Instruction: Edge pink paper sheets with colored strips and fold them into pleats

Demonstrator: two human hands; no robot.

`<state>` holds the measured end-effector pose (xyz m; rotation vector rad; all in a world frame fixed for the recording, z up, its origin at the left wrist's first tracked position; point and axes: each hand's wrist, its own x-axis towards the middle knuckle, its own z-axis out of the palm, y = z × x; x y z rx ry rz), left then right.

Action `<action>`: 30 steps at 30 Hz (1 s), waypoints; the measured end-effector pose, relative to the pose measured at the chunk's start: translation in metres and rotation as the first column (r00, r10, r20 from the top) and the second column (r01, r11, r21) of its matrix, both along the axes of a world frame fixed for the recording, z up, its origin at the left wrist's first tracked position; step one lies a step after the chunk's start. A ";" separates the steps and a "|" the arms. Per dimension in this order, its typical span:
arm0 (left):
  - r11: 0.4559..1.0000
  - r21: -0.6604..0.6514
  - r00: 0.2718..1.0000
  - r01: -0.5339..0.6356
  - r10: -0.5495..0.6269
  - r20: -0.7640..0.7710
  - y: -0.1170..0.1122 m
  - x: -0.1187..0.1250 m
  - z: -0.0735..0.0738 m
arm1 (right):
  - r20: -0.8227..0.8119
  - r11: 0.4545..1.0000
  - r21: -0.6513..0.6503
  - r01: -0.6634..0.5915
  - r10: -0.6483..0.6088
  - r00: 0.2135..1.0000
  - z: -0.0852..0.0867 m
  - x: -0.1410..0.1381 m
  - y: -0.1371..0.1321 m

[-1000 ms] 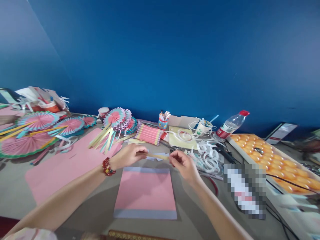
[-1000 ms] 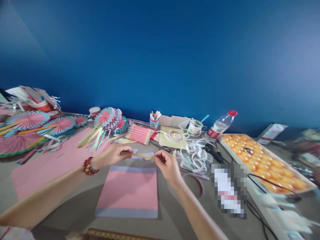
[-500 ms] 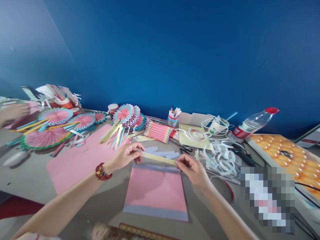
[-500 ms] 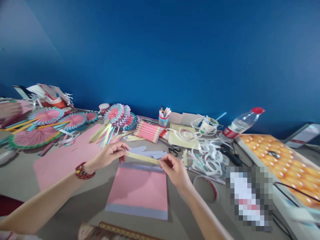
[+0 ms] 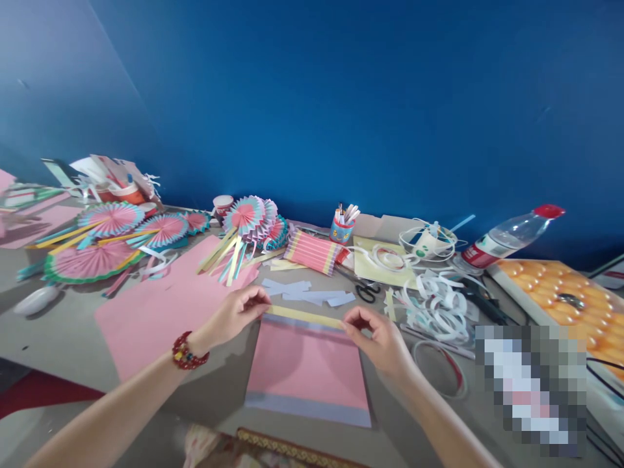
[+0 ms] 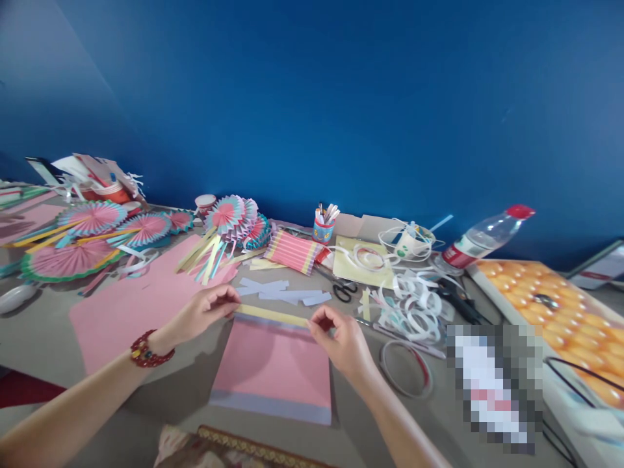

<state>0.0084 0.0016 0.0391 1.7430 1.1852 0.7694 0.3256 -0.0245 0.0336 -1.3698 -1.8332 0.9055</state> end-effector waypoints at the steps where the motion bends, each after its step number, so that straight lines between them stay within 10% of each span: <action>1: 1.000 -0.001 1.000 -0.011 0.011 -0.011 -0.004 0.000 -0.001 | 0.011 1.000 -0.007 0.006 -0.006 1.000 0.000 0.000 -0.002; 30: 0.996 -0.024 0.984 0.086 -0.089 -0.153 0.019 -0.011 -0.011 | 0.144 0.997 -0.051 -0.052 0.059 0.988 -0.010 -0.004 0.021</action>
